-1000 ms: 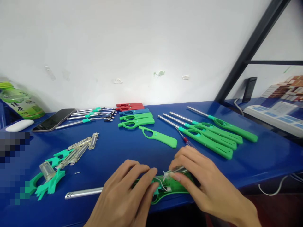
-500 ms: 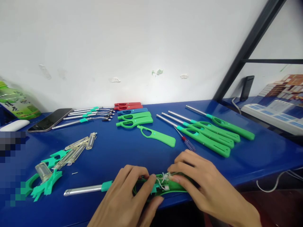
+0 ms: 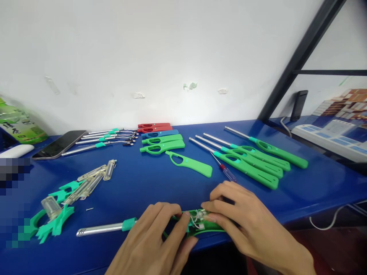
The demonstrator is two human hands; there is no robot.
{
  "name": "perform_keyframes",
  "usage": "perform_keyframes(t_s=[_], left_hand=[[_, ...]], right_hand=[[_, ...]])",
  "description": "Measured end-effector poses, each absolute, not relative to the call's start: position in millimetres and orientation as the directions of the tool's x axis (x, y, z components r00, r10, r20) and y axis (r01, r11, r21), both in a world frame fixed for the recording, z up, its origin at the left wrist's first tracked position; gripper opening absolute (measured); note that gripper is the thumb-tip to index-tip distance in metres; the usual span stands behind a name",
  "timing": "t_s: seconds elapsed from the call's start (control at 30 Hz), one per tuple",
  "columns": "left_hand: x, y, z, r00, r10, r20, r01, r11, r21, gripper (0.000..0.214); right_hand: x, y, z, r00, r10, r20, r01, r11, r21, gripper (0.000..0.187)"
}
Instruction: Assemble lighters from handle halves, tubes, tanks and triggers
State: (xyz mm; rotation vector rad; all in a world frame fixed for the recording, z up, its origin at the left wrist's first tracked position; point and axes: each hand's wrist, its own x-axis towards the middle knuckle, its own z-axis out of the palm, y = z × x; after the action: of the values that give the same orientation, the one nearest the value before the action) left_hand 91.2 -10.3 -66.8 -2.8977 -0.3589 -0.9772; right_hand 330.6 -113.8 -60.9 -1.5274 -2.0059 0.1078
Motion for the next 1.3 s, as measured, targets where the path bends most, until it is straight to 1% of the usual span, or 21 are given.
perform_keyframes(t_s=[0.23, 0.37, 0.5, 0.6, 0.73, 0.8, 0.87, 0.9, 0.97, 1.0, 1.17, 1.3], left_hand=[[90.1, -7.9, -68.5, 0.783, 0.208, 0.587, 0.246, -0.969, 0.015, 0.023], [90.2, -9.0, -66.4, 0.783, 0.222, 0.581, 0.235, -0.971, 0.055, 0.021], [92.2, -10.3, -65.8, 0.791, 0.253, 0.556, 0.255, -0.964, 0.077, 0.019], [92.4, -10.0, -67.4, 0.794, 0.24, 0.558, 0.242, -0.968, 0.071, 0.02], [91.5, -10.3, -68.1, 0.802, 0.22, 0.555, 0.227, -0.972, 0.057, 0.022], [91.4, -11.0, -67.5, 0.806, 0.228, 0.546, 0.24, -0.97, 0.05, 0.022], [91.2, -11.3, -67.3, 0.811, 0.235, 0.536, 0.252, -0.967, 0.042, 0.022], [91.1, -11.1, -67.5, 0.811, 0.234, 0.536, 0.254, -0.967, 0.038, 0.022], [90.3, -10.3, -68.6, 0.809, 0.224, 0.543, 0.245, -0.969, 0.034, 0.022], [89.8, -9.8, -69.3, 0.808, 0.216, 0.548, 0.239, -0.971, 0.031, 0.023], [88.8, -9.0, -69.8, 0.805, 0.154, 0.573, 0.217, -0.975, -0.043, 0.028], [90.6, -8.5, -68.4, 0.807, 0.152, 0.571, 0.2, -0.979, -0.023, 0.028]], right_hand=[[327.9, -116.3, -60.8, -0.139, 0.895, 0.425, 0.867, 0.317, -0.384, 0.01], [327.3, -119.1, -62.4, -0.126, 0.9, 0.418, 0.883, 0.293, -0.366, 0.012], [327.6, -120.6, -63.6, -0.103, 0.909, 0.404, 0.875, 0.276, -0.399, 0.015], [328.9, -121.2, -63.8, -0.097, 0.918, 0.383, 0.864, 0.269, -0.425, 0.016], [330.7, -121.2, -63.7, -0.092, 0.924, 0.372, 0.871, 0.256, -0.42, 0.019], [330.7, -120.4, -63.1, -0.076, 0.926, 0.369, 0.861, 0.248, -0.445, 0.015], [330.0, -119.4, -62.1, -0.051, 0.93, 0.363, 0.836, 0.238, -0.494, 0.004], [329.7, -119.0, -61.5, -0.036, 0.932, 0.36, 0.824, 0.232, -0.518, 0.003], [329.2, -118.3, -60.5, -0.015, 0.936, 0.352, 0.805, 0.22, -0.551, 0.012], [329.2, -118.2, -60.2, -0.009, 0.939, 0.345, 0.798, 0.215, -0.563, 0.013], [330.3, -118.1, -60.2, 0.021, 0.946, 0.323, 0.761, 0.195, -0.619, 0.014], [330.8, -118.8, -60.1, 0.033, 0.944, 0.328, 0.739, 0.198, -0.644, 0.011]])
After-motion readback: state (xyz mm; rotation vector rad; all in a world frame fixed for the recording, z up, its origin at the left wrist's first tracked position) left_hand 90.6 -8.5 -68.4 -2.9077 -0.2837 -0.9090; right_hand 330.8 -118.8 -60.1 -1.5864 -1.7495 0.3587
